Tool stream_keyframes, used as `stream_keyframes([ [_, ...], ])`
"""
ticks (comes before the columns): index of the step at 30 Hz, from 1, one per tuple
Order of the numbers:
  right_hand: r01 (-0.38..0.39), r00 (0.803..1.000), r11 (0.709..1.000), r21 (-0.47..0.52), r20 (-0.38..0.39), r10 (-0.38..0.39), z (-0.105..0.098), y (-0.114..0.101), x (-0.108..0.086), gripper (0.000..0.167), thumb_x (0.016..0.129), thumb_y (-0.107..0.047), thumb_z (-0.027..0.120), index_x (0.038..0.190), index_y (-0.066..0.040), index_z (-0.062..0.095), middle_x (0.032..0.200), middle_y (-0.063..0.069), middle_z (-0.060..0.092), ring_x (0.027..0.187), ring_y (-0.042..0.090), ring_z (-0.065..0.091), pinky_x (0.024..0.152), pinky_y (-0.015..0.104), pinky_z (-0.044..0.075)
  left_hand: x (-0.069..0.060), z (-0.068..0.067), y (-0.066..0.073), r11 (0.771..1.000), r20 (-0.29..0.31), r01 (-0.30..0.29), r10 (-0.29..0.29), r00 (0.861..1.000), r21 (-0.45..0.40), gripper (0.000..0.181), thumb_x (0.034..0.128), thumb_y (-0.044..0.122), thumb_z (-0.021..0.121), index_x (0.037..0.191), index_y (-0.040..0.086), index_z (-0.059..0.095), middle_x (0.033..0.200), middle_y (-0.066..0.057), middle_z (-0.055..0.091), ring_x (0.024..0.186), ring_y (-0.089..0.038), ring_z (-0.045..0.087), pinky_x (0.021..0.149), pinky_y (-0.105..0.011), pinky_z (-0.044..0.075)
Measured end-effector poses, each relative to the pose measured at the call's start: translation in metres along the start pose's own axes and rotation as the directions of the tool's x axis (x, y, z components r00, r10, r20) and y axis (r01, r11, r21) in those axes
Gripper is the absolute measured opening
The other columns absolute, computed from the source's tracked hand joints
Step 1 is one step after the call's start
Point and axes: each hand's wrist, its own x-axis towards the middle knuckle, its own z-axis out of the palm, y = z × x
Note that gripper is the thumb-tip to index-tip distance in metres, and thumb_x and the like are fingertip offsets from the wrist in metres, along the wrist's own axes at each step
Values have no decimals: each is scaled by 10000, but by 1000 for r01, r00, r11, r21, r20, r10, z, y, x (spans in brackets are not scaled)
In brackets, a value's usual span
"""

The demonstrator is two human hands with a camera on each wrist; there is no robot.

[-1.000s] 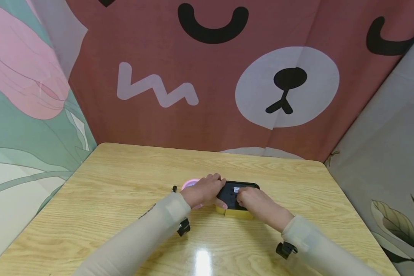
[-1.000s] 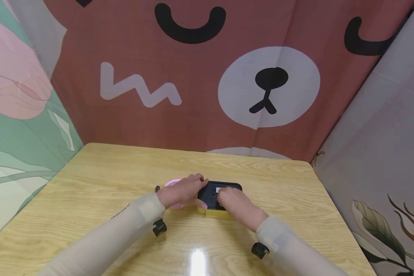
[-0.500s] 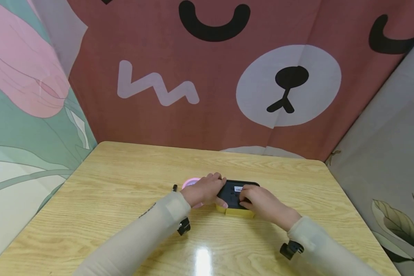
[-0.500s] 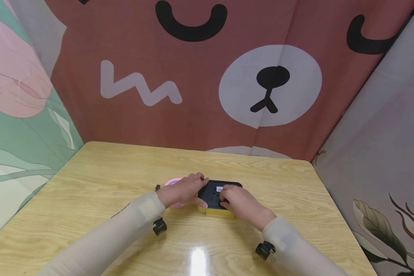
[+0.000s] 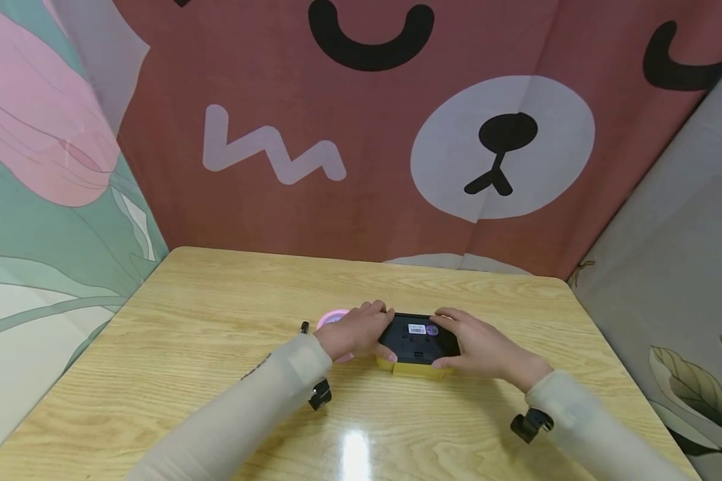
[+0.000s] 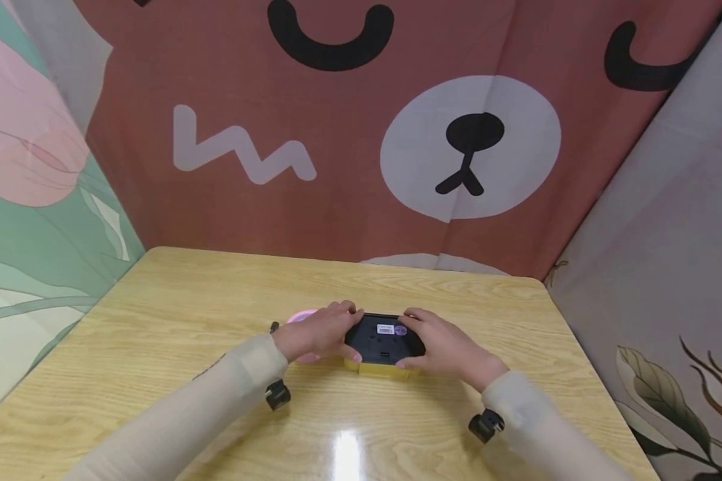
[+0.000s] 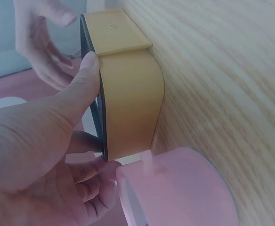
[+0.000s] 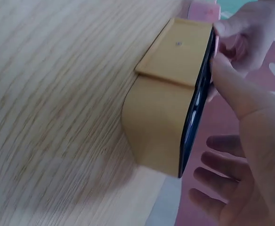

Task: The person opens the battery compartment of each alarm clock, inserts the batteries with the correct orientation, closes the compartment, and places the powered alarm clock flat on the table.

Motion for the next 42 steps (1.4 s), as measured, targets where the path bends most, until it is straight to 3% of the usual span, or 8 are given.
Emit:
stream_keyframes([
  [3,-18,998,999,32,67,16,1,7,1,1077,726,-611,830,1544,-54,404,1599,191,385,1440,396,433,1095,559,439,0,0,-1,1000,4,-5,5,1000,14,970,828,576,723,1581,97,343,1514,-82,457,1277,-209,485,1084,-361,445],
  [6,-41,993,996,77,116,32,3,12,3,1165,689,-587,869,1571,-41,339,1632,192,329,1472,400,388,1122,558,413,0,0,-2,1000,6,-8,8,1000,18,971,828,580,718,1582,97,342,1519,-83,453,1286,-211,481,1090,-361,442],
  [17,-79,987,988,134,152,58,4,17,4,1088,749,-462,882,1569,-12,325,1627,221,326,1479,412,370,1149,570,375,-2,3,-4,1000,-2,-15,15,1000,5,973,831,579,714,1582,89,337,1544,-95,437,1317,-228,473,1104,-371,443],
  [42,-88,987,988,130,142,69,1,17,3,1071,732,-452,896,1540,17,370,1606,240,351,1446,449,397,1115,592,399,-2,1,2,999,0,-13,13,1000,34,967,847,600,686,1583,82,332,1593,-84,397,1359,-225,434,1137,-372,412],
])
